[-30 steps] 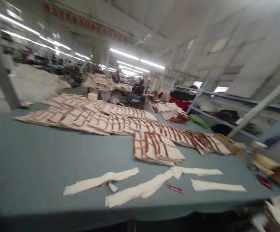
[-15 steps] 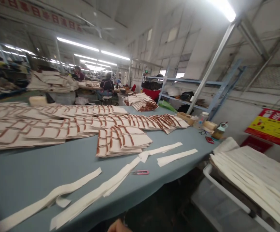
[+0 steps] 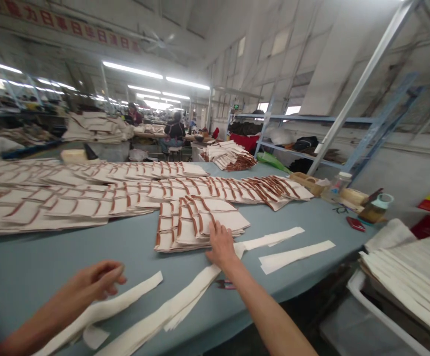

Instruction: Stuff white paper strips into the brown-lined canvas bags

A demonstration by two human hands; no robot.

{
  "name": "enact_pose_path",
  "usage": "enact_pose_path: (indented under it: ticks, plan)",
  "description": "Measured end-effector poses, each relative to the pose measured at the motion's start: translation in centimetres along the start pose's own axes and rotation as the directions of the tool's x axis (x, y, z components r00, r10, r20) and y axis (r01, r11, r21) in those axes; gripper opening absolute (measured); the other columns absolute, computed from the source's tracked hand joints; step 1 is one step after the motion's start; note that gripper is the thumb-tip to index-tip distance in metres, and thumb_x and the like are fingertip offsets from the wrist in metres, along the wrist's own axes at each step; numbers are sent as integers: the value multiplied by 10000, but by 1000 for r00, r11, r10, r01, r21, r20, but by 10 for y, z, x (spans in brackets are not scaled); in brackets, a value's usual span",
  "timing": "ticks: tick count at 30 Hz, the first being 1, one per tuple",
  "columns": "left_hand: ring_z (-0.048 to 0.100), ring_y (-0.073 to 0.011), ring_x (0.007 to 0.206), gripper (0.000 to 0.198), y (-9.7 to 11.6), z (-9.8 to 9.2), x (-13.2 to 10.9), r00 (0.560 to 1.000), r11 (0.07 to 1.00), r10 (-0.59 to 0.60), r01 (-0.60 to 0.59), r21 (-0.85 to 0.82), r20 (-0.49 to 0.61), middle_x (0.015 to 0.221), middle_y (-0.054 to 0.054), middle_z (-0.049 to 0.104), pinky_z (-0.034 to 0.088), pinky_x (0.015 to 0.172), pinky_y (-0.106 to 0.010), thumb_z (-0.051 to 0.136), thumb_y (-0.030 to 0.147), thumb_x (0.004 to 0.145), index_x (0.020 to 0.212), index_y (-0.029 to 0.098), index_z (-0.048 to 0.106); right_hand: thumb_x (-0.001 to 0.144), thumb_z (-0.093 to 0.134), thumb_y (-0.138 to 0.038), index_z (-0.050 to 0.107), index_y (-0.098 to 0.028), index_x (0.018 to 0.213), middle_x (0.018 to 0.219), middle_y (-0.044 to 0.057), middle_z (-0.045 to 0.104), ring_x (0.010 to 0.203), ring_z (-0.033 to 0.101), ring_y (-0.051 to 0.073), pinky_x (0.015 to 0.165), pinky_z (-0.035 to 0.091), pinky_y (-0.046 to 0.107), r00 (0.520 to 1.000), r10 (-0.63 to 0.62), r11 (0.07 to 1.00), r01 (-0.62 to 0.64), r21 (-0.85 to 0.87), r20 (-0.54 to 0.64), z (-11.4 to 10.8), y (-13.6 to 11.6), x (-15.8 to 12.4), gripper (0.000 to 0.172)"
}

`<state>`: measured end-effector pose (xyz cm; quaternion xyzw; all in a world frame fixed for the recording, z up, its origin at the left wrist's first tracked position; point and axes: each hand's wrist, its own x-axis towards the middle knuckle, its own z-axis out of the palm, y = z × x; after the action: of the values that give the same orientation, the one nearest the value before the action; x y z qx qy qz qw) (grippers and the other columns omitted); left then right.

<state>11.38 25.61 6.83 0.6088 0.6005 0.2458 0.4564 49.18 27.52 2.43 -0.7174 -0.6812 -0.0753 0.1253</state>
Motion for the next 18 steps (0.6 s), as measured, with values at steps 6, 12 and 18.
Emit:
enact_pose_path:
  ticks: [6,12,18]
  plan:
    - [783,-252,1055,313,38,51,109,984,972,-142,160,-174,110,1248,-93,784,682,926,-458,749,426,1094,1262,162,743,1031,803,-455,514,-211,1673,1704,190,521,1478,580,407,1256,443,656,997,-74,988,78,-131,29,22,0,17,745]
    - [779,-264,1089,352,57,103,150,961,868,-210,268,-418,180,1335,-108,758,695,917,-461,756,386,1091,1371,177,711,1085,766,-395,627,-231,1556,1640,153,592,1419,644,360,1192,550,616,996,-71,972,81,-220,51,17,-3,26,518]
    - [769,-285,1150,385,109,106,156,967,742,-77,218,-633,243,1396,-119,739,686,964,-496,761,384,1086,1410,186,697,1098,759,-359,719,-175,1371,1358,112,749,1176,761,280,1016,662,499,1000,-21,959,25,-282,16,-50,15,55,332]
